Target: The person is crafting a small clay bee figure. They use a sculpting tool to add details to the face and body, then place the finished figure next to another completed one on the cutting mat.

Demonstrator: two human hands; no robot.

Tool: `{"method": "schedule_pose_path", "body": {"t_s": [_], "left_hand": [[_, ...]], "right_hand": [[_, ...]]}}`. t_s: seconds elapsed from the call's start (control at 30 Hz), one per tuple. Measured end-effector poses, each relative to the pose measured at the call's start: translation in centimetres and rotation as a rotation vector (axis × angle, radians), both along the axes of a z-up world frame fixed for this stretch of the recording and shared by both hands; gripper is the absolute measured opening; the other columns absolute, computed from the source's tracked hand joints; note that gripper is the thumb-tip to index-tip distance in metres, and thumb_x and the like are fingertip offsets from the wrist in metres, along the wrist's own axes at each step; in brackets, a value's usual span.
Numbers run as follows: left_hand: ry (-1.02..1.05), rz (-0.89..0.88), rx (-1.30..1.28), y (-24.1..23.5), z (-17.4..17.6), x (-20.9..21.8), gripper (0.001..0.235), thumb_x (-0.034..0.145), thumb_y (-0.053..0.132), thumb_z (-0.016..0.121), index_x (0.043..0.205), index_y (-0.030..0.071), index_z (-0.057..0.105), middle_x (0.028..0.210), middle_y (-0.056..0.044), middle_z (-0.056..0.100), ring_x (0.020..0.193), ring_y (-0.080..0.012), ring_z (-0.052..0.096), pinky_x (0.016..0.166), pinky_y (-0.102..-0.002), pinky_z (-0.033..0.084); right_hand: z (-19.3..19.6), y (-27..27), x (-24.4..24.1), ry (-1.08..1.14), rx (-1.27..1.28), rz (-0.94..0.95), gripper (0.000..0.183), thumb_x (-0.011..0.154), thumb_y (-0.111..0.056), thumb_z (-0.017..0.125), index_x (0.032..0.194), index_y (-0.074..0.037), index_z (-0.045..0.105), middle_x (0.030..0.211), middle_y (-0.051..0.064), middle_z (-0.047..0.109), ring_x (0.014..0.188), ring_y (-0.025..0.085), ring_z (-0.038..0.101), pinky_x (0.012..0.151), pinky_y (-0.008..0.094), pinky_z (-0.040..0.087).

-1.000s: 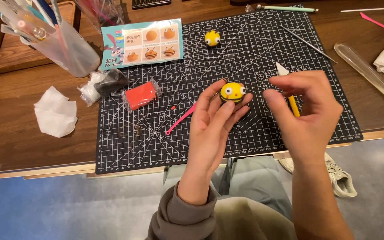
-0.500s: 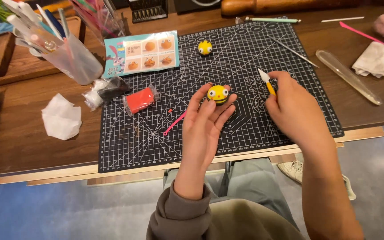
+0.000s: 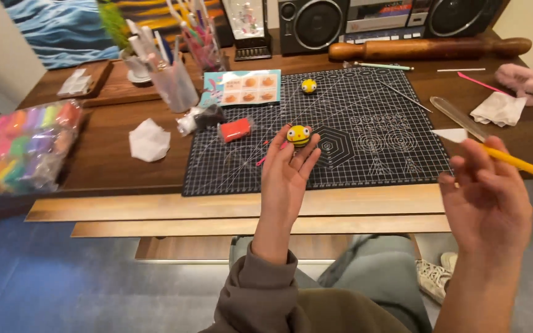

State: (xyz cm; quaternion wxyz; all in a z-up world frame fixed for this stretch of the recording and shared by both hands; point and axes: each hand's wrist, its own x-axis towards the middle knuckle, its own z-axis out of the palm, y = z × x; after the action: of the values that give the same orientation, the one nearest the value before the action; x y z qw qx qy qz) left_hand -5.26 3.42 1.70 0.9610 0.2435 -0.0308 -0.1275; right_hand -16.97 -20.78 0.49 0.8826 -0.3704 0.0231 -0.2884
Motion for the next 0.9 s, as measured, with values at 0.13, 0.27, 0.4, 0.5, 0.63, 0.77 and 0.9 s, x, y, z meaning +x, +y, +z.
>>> {"method": "schedule_pose_path", "body": {"t_s": [0.13, 0.27, 0.4, 0.5, 0.63, 0.77, 0.9], "left_hand": [[0.035, -0.008, 0.048, 1.1, 0.4, -4.0, 0.045, 0.093, 0.006, 0.047, 0.138, 0.003, 0.042, 0.129, -0.024, 0.056, 0.118, -0.0394, 0.057, 0.099, -0.044, 0.05], [0.049, 0.001, 0.084, 2.0, -0.5, -7.3, 0.045, 0.09, 0.005, 0.053, 0.134, 0.004, 0.045, 0.125, -0.023, 0.059, 0.115, -0.0385, 0.06, 0.098, -0.042, 0.051], [-0.01, -0.017, 0.091, 2.7, -0.9, -9.4, 0.048, 0.089, 0.005, 0.055, 0.136, 0.004, 0.045, 0.127, -0.021, 0.058, 0.116, -0.0381, 0.059, 0.101, -0.042, 0.05], [-0.043, -0.039, 0.106, 2.3, -1.0, -10.8, 0.047, 0.09, 0.002, 0.054, 0.136, 0.004, 0.045, 0.129, -0.021, 0.057, 0.115, -0.0378, 0.06, 0.1, -0.041, 0.051], [-0.122, -0.043, 0.119, 1.2, -2.5, -10.6, 0.046, 0.09, 0.003, 0.057, 0.134, 0.004, 0.046, 0.127, -0.02, 0.058, 0.116, -0.0381, 0.06, 0.1, -0.042, 0.052], [-0.178, -0.028, 0.154, 0.6, -4.0, -9.4, 0.047, 0.094, 0.002, 0.052, 0.138, 0.0, 0.04, 0.129, -0.022, 0.053, 0.118, -0.0382, 0.058, 0.102, -0.044, 0.051], [-0.256, -0.007, 0.191, 0.8, -5.4, -8.3, 0.045, 0.097, 0.001, 0.049, 0.14, -0.003, 0.036, 0.132, -0.026, 0.049, 0.12, -0.0397, 0.057, 0.101, -0.044, 0.051]], "right_hand": [[1.8, 3.4, -3.4, 0.129, -0.07, -0.238, 0.033, 0.083, -0.018, 0.064, 0.116, -0.02, 0.062, 0.107, 0.004, 0.071, 0.086, 0.012, 0.065, 0.072, 0.022, 0.047], [0.9, 4.2, -7.5, 0.181, -0.109, -0.308, 0.023, 0.088, -0.032, 0.061, 0.108, -0.023, 0.065, 0.099, 0.001, 0.072, 0.08, 0.011, 0.06, 0.076, 0.02, 0.047], [1.0, 5.4, -10.6, 0.181, -0.088, -0.321, 0.021, 0.09, -0.035, 0.054, 0.099, -0.025, 0.07, 0.094, 0.002, 0.071, 0.08, 0.012, 0.059, 0.077, 0.022, 0.045], [-1.9, 4.7, -11.6, 0.061, -0.107, -0.269, 0.022, 0.093, -0.032, 0.057, 0.105, -0.017, 0.068, 0.089, 0.007, 0.069, 0.087, 0.017, 0.069, 0.075, 0.025, 0.05], [-3.5, 6.7, -9.5, -0.091, -0.18, -0.142, 0.026, 0.091, -0.021, 0.058, 0.114, -0.011, 0.062, 0.086, 0.012, 0.068, 0.074, 0.021, 0.063, 0.068, 0.026, 0.047], [-5.8, 8.1, -5.8, -0.068, -0.224, -0.118, 0.012, 0.094, -0.013, 0.055, 0.106, -0.012, 0.052, 0.072, 0.015, 0.064, 0.064, 0.018, 0.062, 0.062, 0.025, 0.048], [-6.8, 9.0, -4.4, -0.044, -0.31, -0.095, 0.006, 0.095, -0.008, 0.051, 0.1, -0.007, 0.051, 0.075, 0.023, 0.065, 0.064, 0.021, 0.063, 0.066, 0.028, 0.051]]}}
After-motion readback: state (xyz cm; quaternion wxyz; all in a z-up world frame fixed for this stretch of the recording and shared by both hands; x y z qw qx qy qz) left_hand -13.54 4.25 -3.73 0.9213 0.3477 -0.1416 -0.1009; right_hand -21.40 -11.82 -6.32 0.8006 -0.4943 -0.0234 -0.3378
